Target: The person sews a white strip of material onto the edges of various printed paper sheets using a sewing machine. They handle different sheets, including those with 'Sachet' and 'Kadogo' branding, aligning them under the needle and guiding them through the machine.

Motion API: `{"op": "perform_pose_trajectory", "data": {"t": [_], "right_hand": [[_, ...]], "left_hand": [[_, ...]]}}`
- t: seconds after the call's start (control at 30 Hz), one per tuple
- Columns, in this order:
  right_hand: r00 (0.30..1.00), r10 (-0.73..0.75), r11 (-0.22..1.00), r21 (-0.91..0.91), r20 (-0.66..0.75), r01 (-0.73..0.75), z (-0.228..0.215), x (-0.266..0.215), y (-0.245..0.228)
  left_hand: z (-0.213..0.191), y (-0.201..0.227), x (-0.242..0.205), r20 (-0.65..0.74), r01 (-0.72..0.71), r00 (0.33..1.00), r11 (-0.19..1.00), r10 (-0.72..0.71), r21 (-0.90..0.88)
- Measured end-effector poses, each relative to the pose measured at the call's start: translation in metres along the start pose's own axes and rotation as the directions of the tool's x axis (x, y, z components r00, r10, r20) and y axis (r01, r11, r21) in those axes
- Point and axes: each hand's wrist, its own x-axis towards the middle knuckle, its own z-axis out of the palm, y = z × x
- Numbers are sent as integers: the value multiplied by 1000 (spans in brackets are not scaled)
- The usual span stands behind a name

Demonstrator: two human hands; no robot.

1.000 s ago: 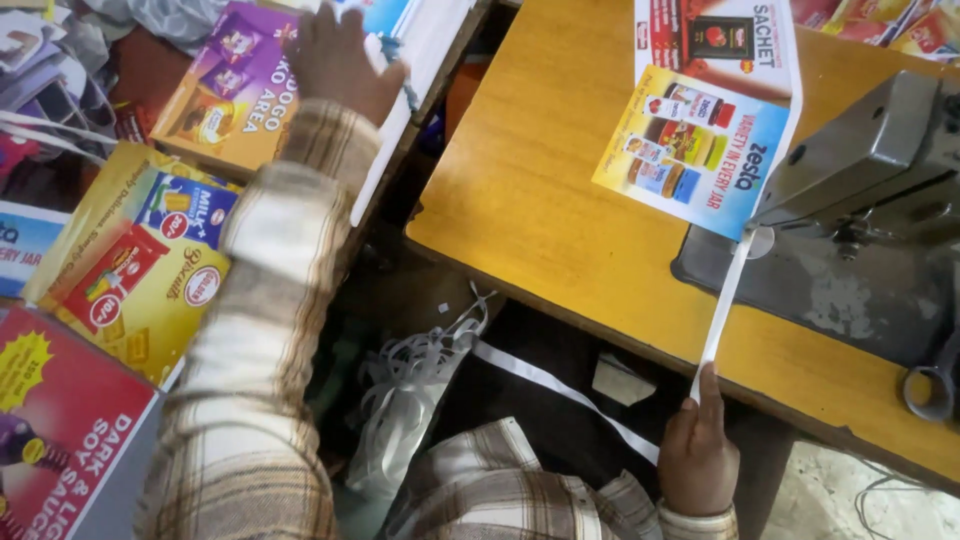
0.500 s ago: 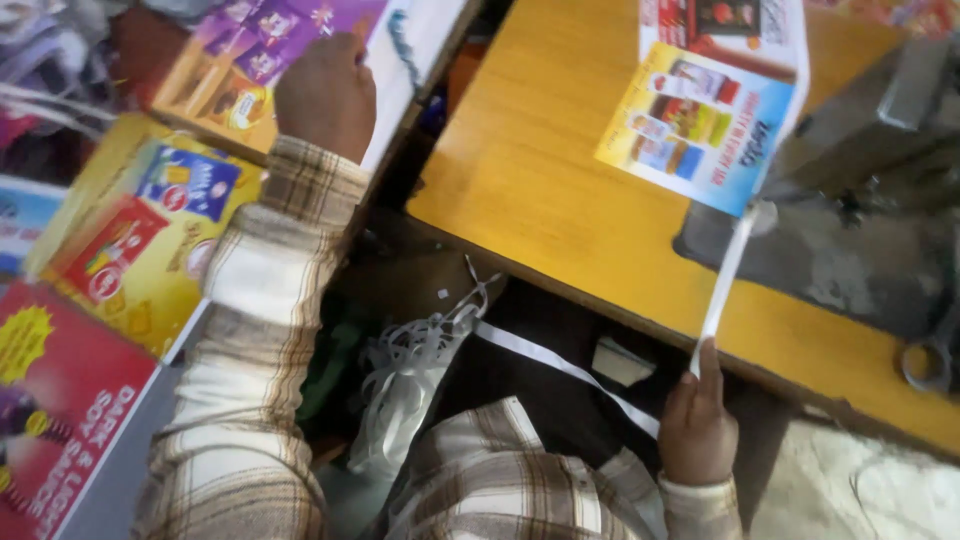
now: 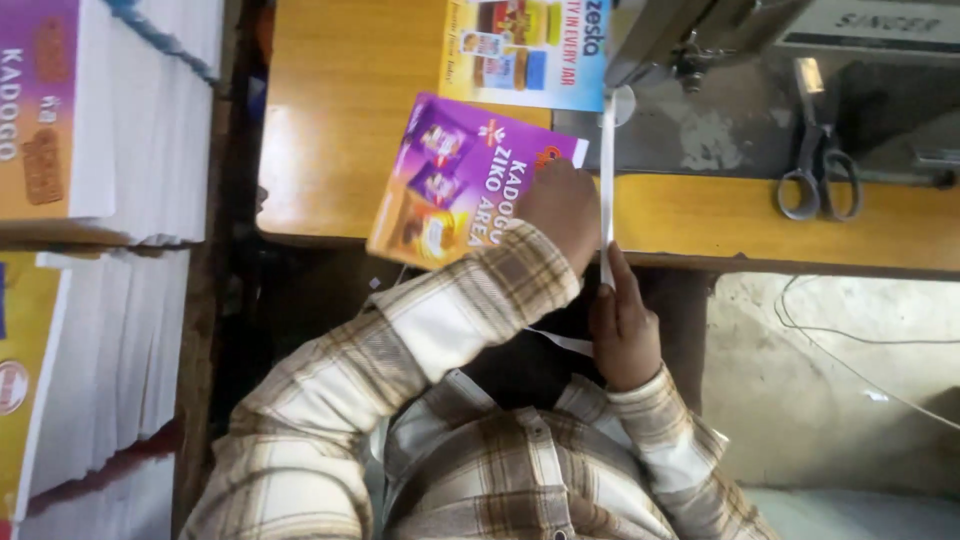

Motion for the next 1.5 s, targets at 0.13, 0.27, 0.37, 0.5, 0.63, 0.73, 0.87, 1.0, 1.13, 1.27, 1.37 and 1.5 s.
{"op": "perform_pose_trajectory", "data": {"t": [0.13, 0.27, 0.37, 0.5, 0.63, 0.73, 0.87, 1.0, 1.13, 1.27, 1.37, 1.5], "right_hand": [[999, -20, 993, 116, -40, 25, 21, -6, 45], [998, 0, 970, 243, -55, 13, 15, 1, 24], [999, 44, 920, 390, -5, -39, 26, 3, 48], [999, 50, 809, 586, 8, -46, 24, 2, 46], [996, 78, 755, 651, 31, -79, 21, 2, 36], [998, 56, 784, 618, 28, -61, 19, 1, 26], [998, -39, 910, 410, -51, 57, 23, -2, 26], [997, -47, 949, 309, -60, 63, 19, -4, 23], [995, -85, 985, 146, -45, 90, 17, -4, 25], [980, -189, 981, 21, -56, 191, 18, -5, 30], [982, -171, 985, 4, -79, 172, 17, -4, 27], [972, -219, 974, -79, -82, 213, 7, -1, 8]], "left_hand": [[13, 27, 16, 163, 39, 986, 991, -19, -126], [23, 44, 28, 312, 118, 949, 968, -44, -221], [48, 55, 21, 325, 118, 944, 977, -55, -178], [52, 14, 13, 281, 7, 959, 988, 37, -153], [44, -22, 2, 104, -176, 976, 972, 194, -155], [55, -34, -4, 43, -235, 968, 956, 246, -178], [64, -37, -6, -58, -287, 958, 940, 281, -186], [87, -37, 1, -98, -297, 954, 942, 285, -155], [77, -34, 6, -86, -306, 951, 948, 298, -92], [65, -33, 11, 30, -304, 951, 951, 306, -61], [79, -38, 10, -112, -342, 938, 925, 327, -165], [85, -38, 10, -143, -349, 934, 922, 327, -168]]}}
